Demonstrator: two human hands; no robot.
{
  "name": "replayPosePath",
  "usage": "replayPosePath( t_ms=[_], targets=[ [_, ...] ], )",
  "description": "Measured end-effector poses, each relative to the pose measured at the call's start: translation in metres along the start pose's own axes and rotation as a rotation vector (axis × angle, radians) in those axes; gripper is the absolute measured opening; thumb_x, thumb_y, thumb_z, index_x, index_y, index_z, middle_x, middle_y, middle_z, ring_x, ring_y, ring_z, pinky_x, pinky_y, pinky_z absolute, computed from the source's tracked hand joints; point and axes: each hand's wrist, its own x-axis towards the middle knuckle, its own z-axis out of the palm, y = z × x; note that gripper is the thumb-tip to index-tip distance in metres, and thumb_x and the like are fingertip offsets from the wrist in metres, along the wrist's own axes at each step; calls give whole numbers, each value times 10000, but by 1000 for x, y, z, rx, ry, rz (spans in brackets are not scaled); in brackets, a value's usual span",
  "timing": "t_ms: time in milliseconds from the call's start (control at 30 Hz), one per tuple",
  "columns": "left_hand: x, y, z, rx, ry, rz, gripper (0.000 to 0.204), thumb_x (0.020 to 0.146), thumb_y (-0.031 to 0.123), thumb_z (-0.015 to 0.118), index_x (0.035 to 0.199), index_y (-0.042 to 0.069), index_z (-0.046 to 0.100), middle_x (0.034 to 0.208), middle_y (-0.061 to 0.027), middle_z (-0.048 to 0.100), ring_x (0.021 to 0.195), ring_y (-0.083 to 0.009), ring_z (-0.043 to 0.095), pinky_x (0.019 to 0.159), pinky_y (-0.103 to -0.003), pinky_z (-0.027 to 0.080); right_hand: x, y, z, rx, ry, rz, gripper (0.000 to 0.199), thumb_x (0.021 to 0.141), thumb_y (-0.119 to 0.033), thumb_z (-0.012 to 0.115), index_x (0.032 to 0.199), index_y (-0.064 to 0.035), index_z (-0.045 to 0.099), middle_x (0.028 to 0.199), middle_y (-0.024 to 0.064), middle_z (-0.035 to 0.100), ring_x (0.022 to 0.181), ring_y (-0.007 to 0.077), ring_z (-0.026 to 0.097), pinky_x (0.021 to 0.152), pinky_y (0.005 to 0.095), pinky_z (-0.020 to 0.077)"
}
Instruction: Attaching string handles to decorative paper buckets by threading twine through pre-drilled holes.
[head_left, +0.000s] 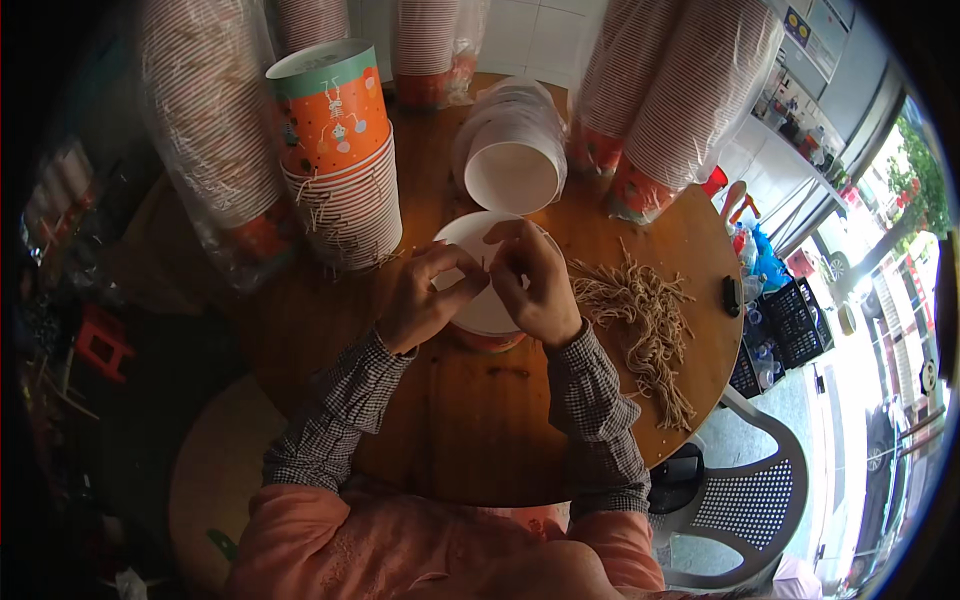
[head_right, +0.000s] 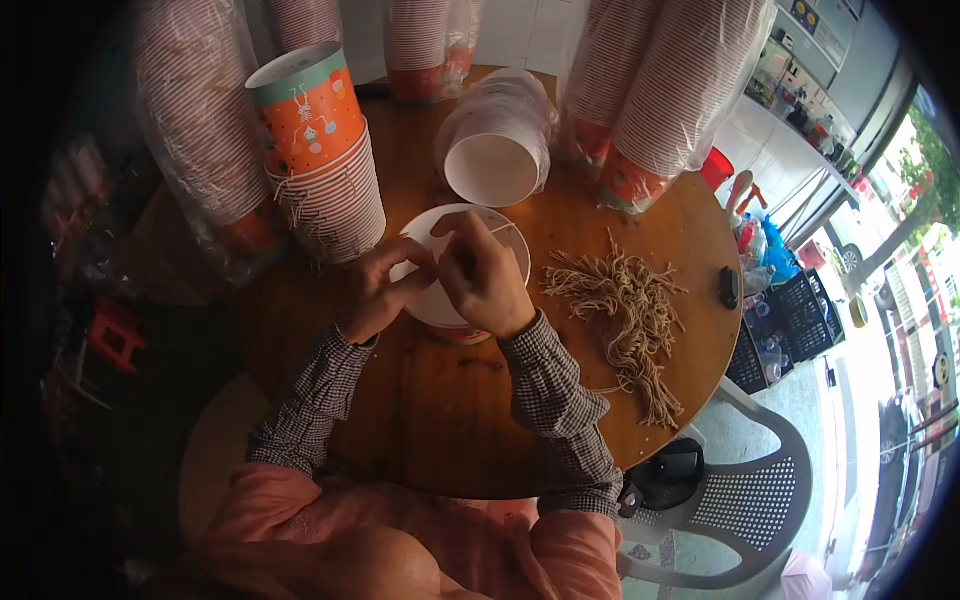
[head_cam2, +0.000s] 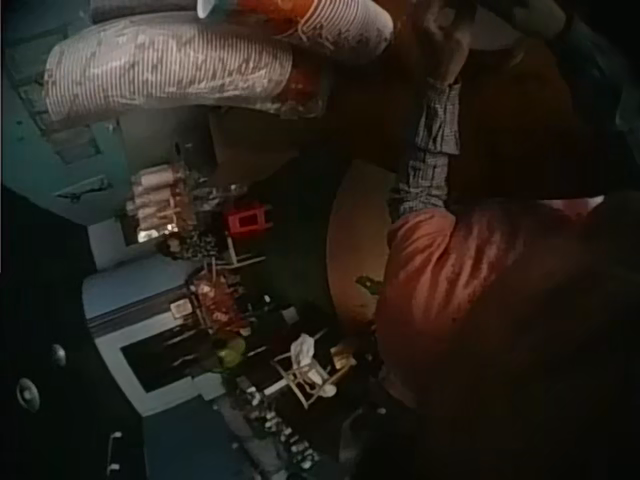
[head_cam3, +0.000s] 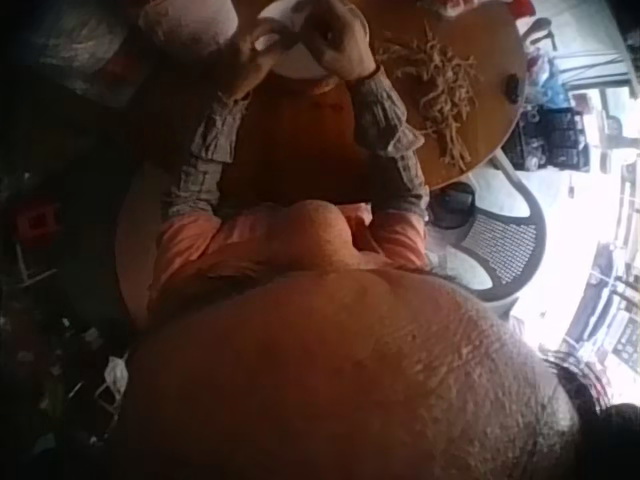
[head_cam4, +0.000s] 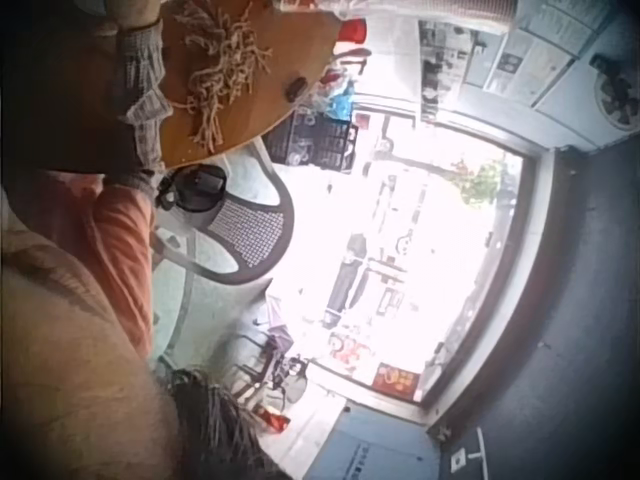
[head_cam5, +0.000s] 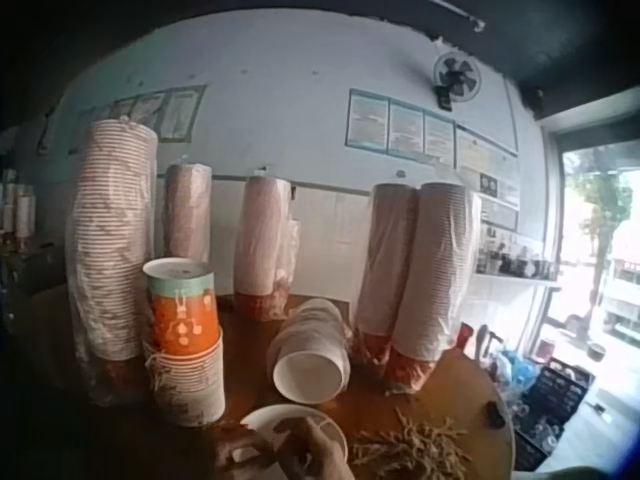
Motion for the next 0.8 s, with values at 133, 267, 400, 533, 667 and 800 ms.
replayPosePath(
  t_ms=[133, 267, 400, 533, 667, 800],
  targets=[
    [-9, -8, -7, -12, -63, -35, 101, 782, 110, 690, 753, 39, 624, 787, -51, 629, 810, -198, 587, 778, -344, 442, 0, 15, -19, 27, 204, -11, 202, 828, 56, 477, 1017, 2, 524, 792, 2, 531, 694, 59, 463, 630, 210, 391],
    [-22, -15, -5, 1, -84, 77, 121, 778, 97, 690, 719, 58, 592, 753, -29, 596, 777, -181, 577, 790, -334, 431, 5, 46, -37, -255, 469, -58, 143, 855, 21, 499, 975, -40, 548, 669, 79, 525, 572, 121, 494, 539, 267, 419],
    [-16, -17, -1, 261, -70, 250, 111, 770, 91, 700, 731, 70, 598, 765, -13, 598, 764, -180, 579, 833, -341, 414, 2, 76, -37, -398, 523, -19, 117, 887, -6, 507, 991, -47, 541, 686, 22, 519, 599, 73, 465, 535, 242, 395],
    [-17, -27, -1, 378, -39, 280, 111, 762, 110, 721, 781, 93, 613, 786, 2, 600, 789, -184, 582, 895, -371, 387, 0, 89, -39, -262, 471, 48, 91, 888, -38, 537, 977, -31, 551, 696, 37, 539, 618, 71, 488, 557, 250, 417],
    [-15, -21, -5, 476, -29, 374, 148, 755, 151, 746, 821, 105, 621, 798, 0, 606, 809, -184, 591, 914, -405, 382, -5, 102, -50, -258, 470, 73, 64, 893, -66, 545, 908, -11, 572, 718, 43, 562, 645, 74, 510, 573, 249, 429],
    [-15, -22, -7, 512, -40, 372, 141, 742, 92, 743, 809, 74, 621, 813, -34, 612, 831, -224, 585, 830, -358, 414, -9, 101, -55, -266, 272, 175, 85, 861, -88, 568, 827, -16, 598, 730, 120, 606, 638, 194, 608, 576, 294, 465]
  ],
)
